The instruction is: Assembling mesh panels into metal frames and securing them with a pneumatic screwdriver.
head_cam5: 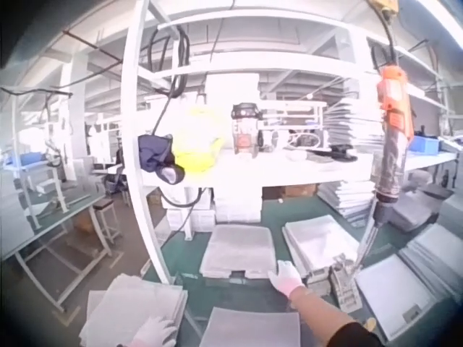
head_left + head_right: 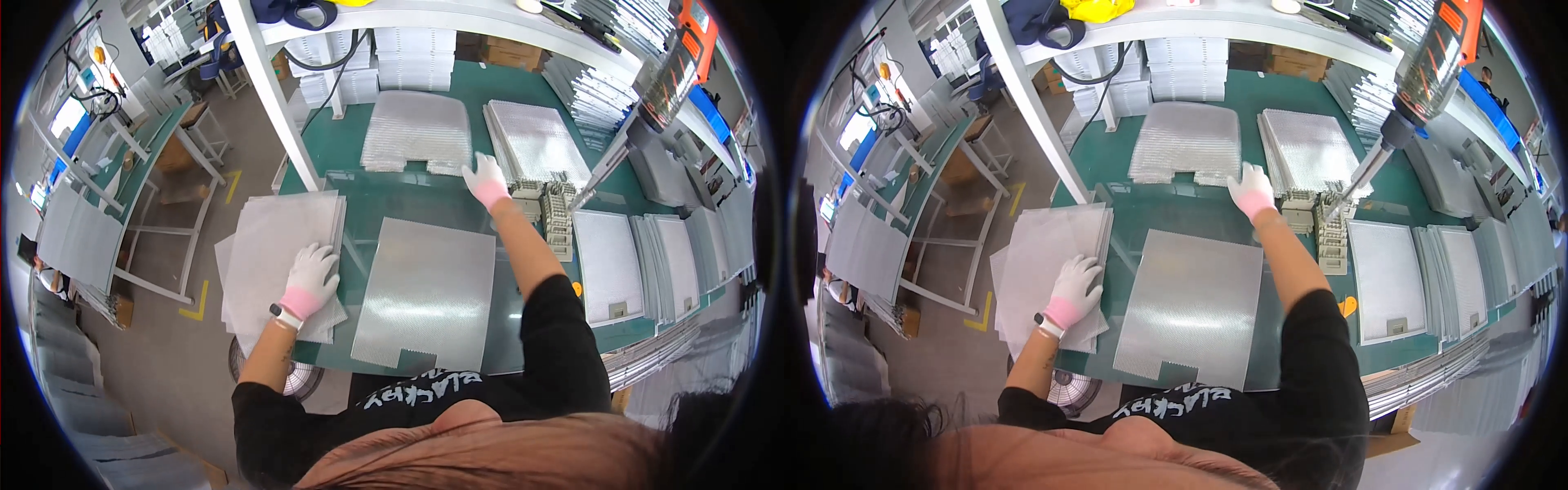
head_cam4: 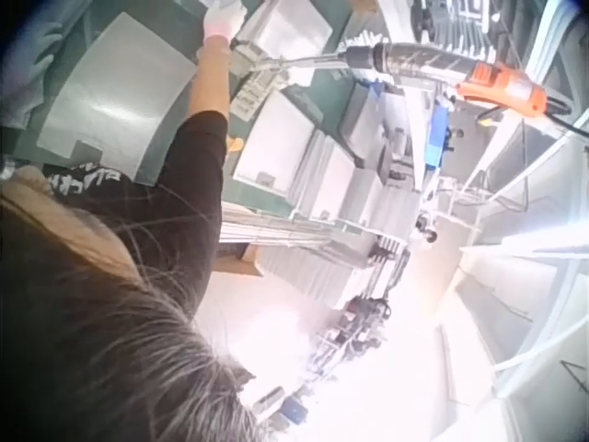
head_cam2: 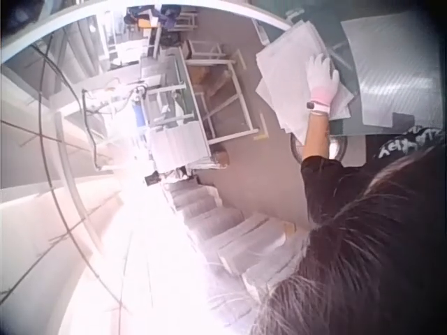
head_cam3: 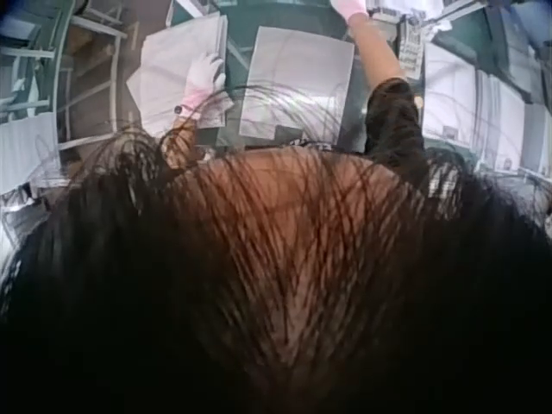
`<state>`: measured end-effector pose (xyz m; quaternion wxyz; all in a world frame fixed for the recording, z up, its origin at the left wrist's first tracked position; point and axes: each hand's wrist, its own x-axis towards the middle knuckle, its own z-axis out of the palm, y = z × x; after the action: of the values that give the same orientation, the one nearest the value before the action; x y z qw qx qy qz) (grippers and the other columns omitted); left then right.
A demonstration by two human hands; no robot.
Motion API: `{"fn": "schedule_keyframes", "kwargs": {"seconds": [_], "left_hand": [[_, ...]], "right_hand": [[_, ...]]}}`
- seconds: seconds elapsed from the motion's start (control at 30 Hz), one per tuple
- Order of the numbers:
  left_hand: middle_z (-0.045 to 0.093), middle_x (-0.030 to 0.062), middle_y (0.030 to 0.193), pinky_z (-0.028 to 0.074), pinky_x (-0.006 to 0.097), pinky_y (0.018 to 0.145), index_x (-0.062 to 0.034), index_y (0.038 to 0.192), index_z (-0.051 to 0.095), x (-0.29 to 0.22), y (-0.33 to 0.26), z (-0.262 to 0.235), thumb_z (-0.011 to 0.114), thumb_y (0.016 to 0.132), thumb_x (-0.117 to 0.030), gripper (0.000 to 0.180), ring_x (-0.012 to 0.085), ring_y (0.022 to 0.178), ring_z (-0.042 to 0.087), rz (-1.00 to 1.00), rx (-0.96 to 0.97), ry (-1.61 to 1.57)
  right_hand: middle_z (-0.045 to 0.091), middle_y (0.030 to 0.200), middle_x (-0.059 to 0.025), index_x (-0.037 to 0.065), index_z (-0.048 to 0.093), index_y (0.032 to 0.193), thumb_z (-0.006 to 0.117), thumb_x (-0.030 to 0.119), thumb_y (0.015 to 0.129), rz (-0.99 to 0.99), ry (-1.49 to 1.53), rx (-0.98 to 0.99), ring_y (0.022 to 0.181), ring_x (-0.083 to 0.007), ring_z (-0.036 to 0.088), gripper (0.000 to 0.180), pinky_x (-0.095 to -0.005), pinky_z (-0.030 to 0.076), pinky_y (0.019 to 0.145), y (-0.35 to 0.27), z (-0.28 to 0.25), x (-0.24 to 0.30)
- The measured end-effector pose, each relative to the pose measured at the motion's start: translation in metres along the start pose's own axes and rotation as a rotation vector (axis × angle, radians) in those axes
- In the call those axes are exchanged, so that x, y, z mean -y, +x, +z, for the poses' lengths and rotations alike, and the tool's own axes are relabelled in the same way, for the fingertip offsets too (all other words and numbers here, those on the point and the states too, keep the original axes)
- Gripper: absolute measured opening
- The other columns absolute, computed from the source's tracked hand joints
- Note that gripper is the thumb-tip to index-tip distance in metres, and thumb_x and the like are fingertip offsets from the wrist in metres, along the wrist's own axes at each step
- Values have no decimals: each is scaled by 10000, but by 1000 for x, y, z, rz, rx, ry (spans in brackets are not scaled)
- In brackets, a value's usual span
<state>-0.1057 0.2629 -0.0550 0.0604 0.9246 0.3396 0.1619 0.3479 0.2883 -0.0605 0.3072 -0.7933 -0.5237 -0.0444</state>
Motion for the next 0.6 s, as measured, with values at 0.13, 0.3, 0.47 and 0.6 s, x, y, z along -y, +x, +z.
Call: {"fn": "schedule_keyframes", "kwargs": {"seconds": [0.13,0.3,0.47,0.6], "left_hand": [[526,145,1271,303,478,1091,-36,1183,572,-29,-3,-27,638,771,-243,466,379,1245,422,24,71,57],[473,158,1332,283,490,1102,-48,1276,510,-97,-13,-17,666,790,-350,593,362,1288,386,199,330,-31],[423,183,1381,256,510,1112,-45,1330,474,-112,-35,28,683,789,-439,701,386,1292,378,264,269,-78],[412,195,1403,237,528,1117,-48,1334,468,-130,-47,42,659,807,-454,692,406,1302,362,124,222,-35]], "right_hand": [[534,1250,-206,-1,509,1250,689,434,798,426,13,134,1137,-359,572,652,-440,491,946,47,33,32],[533,1270,-157,29,525,1224,769,426,730,472,-159,150,1151,-306,578,679,-409,508,929,51,26,65],[627,1124,-161,20,549,1187,730,314,787,280,-31,-204,1044,-301,633,529,-402,510,899,68,8,57],[700,984,-160,-14,570,1172,605,209,872,106,430,-270,927,-288,674,375,-356,505,856,81,14,44]]}}
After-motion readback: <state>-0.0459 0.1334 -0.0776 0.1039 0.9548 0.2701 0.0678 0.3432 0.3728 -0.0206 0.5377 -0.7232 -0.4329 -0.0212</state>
